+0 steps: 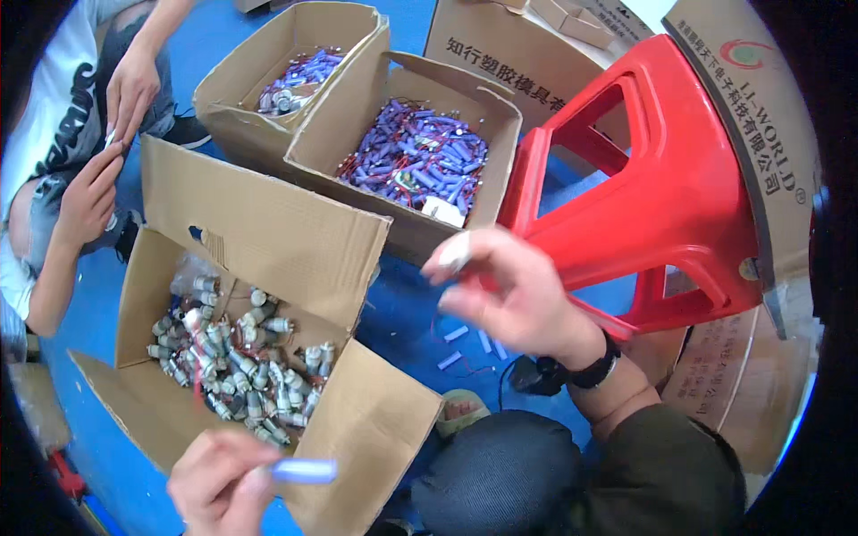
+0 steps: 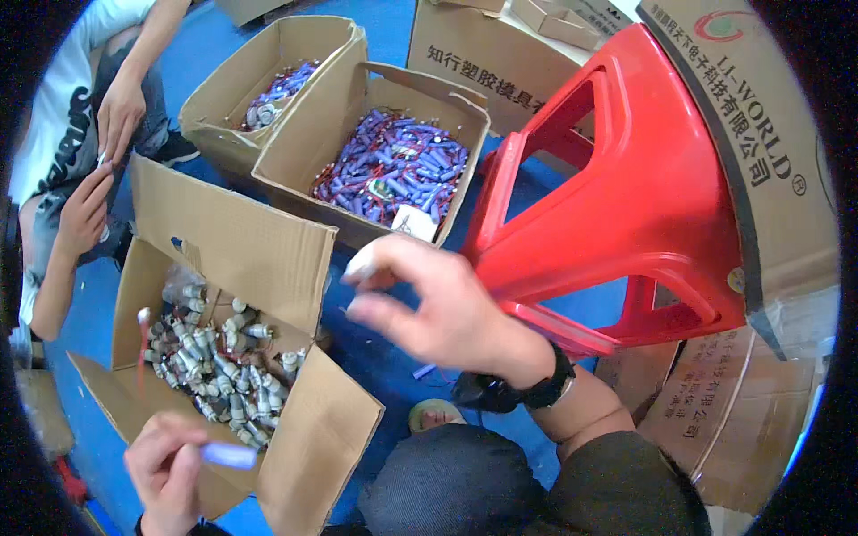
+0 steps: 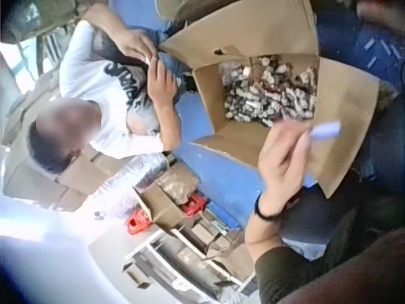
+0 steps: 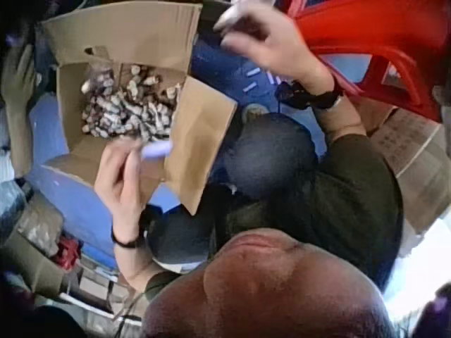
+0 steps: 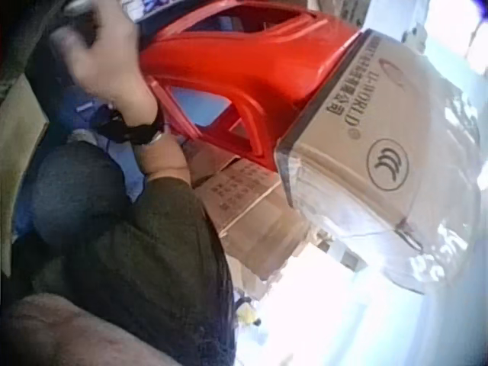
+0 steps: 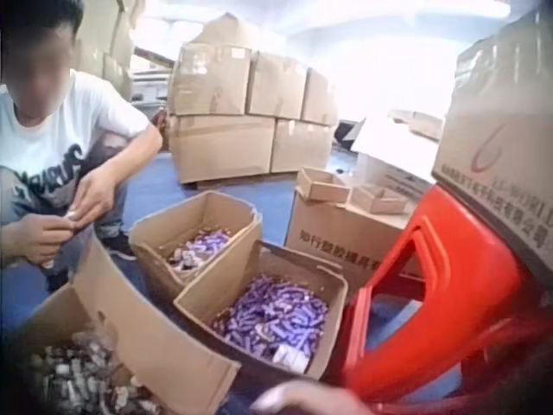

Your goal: Sorting and assembling small motors, batteries, and circuit boards in a workshop setting.

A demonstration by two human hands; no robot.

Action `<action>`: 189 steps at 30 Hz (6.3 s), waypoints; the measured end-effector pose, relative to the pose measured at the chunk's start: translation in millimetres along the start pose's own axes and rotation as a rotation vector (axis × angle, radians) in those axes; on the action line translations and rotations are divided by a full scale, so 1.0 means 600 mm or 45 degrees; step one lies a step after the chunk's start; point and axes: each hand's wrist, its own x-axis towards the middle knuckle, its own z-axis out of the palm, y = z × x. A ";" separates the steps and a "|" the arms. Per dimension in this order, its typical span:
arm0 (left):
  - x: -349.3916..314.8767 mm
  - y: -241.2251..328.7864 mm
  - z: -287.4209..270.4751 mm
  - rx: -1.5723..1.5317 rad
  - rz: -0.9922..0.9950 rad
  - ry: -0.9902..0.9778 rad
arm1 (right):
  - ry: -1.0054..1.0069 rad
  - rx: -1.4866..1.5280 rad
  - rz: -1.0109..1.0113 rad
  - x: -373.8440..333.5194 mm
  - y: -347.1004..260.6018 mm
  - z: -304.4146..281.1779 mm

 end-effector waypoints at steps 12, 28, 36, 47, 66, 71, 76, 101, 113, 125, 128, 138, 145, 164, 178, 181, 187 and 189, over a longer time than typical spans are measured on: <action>-0.164 -0.019 -0.124 -0.031 0.040 -0.496 | -0.571 -0.845 -0.420 -0.010 -0.161 0.013; 0.139 -0.324 -0.093 0.278 0.709 -0.374 | -0.633 -0.733 0.398 -0.084 -0.248 0.057; -0.244 -0.177 -0.038 0.166 0.427 -0.394 | -0.675 -0.613 0.604 -0.128 -0.317 0.068; -0.342 0.217 -0.252 0.189 -0.228 -0.501 | -1.112 -0.821 1.035 -0.233 -0.598 0.032; -0.467 0.334 -0.480 0.100 -0.078 -0.894 | 0.341 -0.210 2.025 -0.528 -1.215 0.237; -0.497 0.382 -0.430 0.040 -0.030 -1.040 | 0.060 0.123 1.486 -0.482 -1.146 0.328; -0.499 0.342 -0.404 0.050 -0.168 -0.955 | -0.537 0.429 1.279 -0.447 -1.080 0.315; -0.300 0.222 -0.064 -0.558 -1.210 -0.410 | -0.288 -0.587 1.774 -0.285 -0.069 0.007; -0.261 0.106 0.010 -0.599 -1.525 -0.544 | -0.009 -1.005 1.545 -0.323 0.270 0.023; -0.188 0.115 0.039 -0.638 -1.653 -0.535 | -0.316 -1.083 1.197 -0.276 0.312 0.064; -0.181 0.118 0.040 -0.648 -1.659 -0.511 | -0.351 -0.973 1.172 -0.271 0.322 0.059; -0.186 0.105 0.042 -0.635 -1.661 -0.544 | -0.166 -0.762 1.232 -0.268 0.312 0.044; -0.239 0.110 0.061 -0.779 -1.635 -0.444 | 0.265 0.445 1.638 -0.204 0.160 0.024; 0.060 0.149 0.075 -1.308 -0.879 -0.419 | -0.002 0.046 1.305 -0.011 -0.235 0.031; 0.090 0.167 0.018 -1.262 -0.750 -0.778 | 0.347 1.844 1.372 -0.025 -0.221 0.036; 0.096 0.153 0.011 -1.546 -0.834 -0.431 | 0.650 1.745 1.507 -0.012 -0.182 0.031; 0.084 0.118 -0.011 -1.286 -1.022 -0.055 | 0.915 1.118 1.337 0.101 -0.038 -0.011; 0.061 0.110 -0.001 -1.223 -1.121 -0.021 | 0.978 0.904 1.345 0.121 0.023 -0.021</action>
